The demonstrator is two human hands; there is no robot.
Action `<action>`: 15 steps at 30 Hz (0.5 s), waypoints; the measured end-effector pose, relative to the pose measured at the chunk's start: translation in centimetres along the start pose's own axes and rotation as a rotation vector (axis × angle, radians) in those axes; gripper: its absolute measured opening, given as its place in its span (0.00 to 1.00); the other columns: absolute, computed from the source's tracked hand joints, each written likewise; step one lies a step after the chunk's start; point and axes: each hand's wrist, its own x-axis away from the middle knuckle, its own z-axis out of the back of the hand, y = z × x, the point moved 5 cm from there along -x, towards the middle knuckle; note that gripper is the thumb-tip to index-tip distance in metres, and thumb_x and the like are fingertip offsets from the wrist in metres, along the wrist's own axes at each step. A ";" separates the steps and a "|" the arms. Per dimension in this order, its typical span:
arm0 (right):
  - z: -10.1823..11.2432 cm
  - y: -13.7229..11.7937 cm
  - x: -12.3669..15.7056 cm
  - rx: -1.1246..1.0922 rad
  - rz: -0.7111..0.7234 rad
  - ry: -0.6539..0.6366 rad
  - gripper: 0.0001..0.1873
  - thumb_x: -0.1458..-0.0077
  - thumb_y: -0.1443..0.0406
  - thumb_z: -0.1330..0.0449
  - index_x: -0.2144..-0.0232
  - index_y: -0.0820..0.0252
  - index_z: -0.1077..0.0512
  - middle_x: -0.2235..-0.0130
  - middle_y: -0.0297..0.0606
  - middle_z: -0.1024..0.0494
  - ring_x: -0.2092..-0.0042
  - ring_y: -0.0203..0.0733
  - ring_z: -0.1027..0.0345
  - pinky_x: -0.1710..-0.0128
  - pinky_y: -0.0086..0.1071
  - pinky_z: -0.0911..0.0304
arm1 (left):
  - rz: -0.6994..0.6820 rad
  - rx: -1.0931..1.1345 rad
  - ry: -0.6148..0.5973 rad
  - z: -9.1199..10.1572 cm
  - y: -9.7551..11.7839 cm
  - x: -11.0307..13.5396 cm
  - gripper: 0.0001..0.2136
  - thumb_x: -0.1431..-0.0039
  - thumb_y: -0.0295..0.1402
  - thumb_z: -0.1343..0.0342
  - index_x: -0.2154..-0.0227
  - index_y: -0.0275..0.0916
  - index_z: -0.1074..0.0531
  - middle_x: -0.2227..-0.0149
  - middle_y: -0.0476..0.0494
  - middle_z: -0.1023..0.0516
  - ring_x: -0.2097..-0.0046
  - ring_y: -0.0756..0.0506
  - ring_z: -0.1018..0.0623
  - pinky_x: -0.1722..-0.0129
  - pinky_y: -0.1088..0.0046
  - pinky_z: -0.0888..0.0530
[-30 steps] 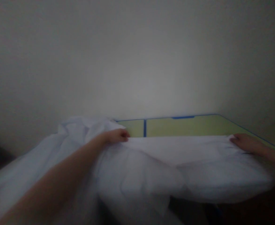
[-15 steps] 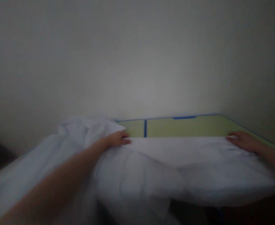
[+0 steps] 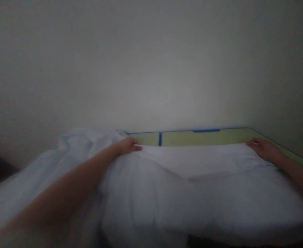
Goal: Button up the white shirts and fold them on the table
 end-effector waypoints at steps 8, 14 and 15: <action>-1.4 -2.0 -8.9 0.077 -0.027 0.031 0.26 0.45 0.48 0.53 0.59 0.63 0.31 0.60 0.48 0.26 0.62 0.43 0.34 0.64 0.31 0.43 | 0.071 -0.065 0.128 4.9 -3.2 -7.3 0.24 0.50 0.54 0.52 0.73 0.36 0.26 0.75 0.42 0.27 0.67 0.45 0.28 0.68 0.72 0.38; -3.2 -3.2 -11.5 0.169 0.043 -0.005 0.28 0.46 0.50 0.51 0.54 0.68 0.34 0.55 0.53 0.28 0.56 0.46 0.35 0.58 0.34 0.42 | 0.025 -0.120 0.155 2.9 -3.9 -9.9 0.23 0.52 0.50 0.47 0.61 0.37 0.26 0.62 0.39 0.25 0.59 0.43 0.27 0.60 0.70 0.34; -3.5 -3.8 -11.7 0.182 0.074 -0.007 0.29 0.46 0.50 0.50 0.53 0.69 0.34 0.53 0.55 0.30 0.54 0.48 0.36 0.55 0.36 0.43 | -0.020 -0.144 0.183 2.4 -3.1 -9.8 0.24 0.52 0.49 0.46 0.57 0.37 0.28 0.57 0.38 0.26 0.55 0.42 0.28 0.56 0.69 0.34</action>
